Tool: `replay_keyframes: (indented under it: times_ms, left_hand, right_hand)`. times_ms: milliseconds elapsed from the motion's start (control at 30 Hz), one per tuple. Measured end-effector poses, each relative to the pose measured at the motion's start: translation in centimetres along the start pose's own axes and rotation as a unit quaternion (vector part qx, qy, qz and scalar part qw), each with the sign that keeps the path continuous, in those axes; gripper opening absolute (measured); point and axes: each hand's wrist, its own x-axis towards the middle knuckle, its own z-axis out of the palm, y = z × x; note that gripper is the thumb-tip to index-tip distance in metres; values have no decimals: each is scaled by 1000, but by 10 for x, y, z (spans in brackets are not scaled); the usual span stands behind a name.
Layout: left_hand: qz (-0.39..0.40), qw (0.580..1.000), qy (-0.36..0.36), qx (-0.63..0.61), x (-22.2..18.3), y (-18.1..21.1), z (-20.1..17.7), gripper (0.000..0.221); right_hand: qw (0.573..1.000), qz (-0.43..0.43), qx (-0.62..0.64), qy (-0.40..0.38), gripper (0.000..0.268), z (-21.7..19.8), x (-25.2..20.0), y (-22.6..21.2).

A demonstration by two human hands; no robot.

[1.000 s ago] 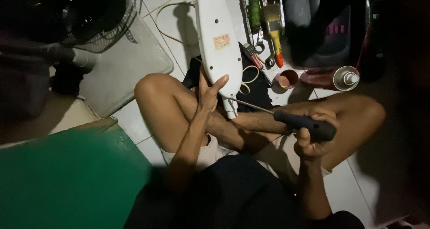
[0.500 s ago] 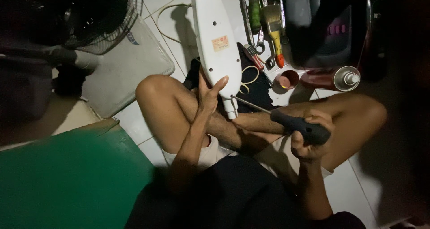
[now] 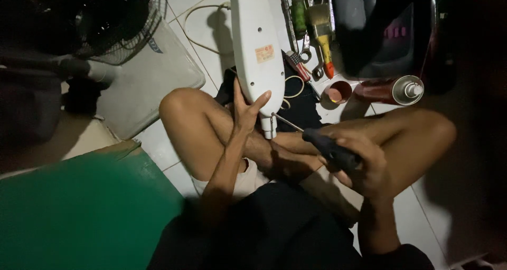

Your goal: Disassembling a small electronic appliance by removing screws and opening the plastic housing to inspect internal components

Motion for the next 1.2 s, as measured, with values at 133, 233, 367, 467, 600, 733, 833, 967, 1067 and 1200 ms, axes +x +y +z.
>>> replay_keyframes:
  times_ms: [133, 233, 367, 467, 600, 733, 833, 967, 1067, 1200]
  left_hand:
    - [-5, 1000, -10, 20, 0, -5, -1, 123]
    - [-10, 999, -16, 48, -7, 31, 6, 109]
    - [-30, 999, 17, 32, 0, 30, 15, 99]
    - [-45, 997, 26, 61, 4, 17, 19, 119]
    - [-51, 996, 36, 62, 8, 4, 23, 112]
    - [-85, 993, 46, 67, 10, -8, 19, 123]
    - [-92, 991, 51, 81, 6, 3, 18, 118]
    - [-102, 990, 69, 73, 8, -16, 16, 109]
    - [-132, 987, 64, 72, 1, 17, 21, 106]
    - [-116, 988, 82, 61, 7, -9, 16, 120]
  right_hand:
    - [950, -48, -306, -37, 36, -17, -1, -19]
    - [904, -61, -420, -59, 41, -23, 1, -31]
    - [707, 187, -632, -256, 113, -34, 36, -55]
    - [810, 22, -477, -341, 66, -59, 33, -40]
    - [790, 37, -446, -419, 49, -56, 35, -12]
    - [734, 195, -530, -378, 50, -33, 49, -33]
    - [756, 49, -611, -230, 76, -25, 40, -29]
    - [776, 317, -483, -253, 105, -14, 66, -39]
    - [775, 133, -531, -315, 60, -30, 34, 11]
    - [737, 96, -539, -396, 55, -31, 40, 16]
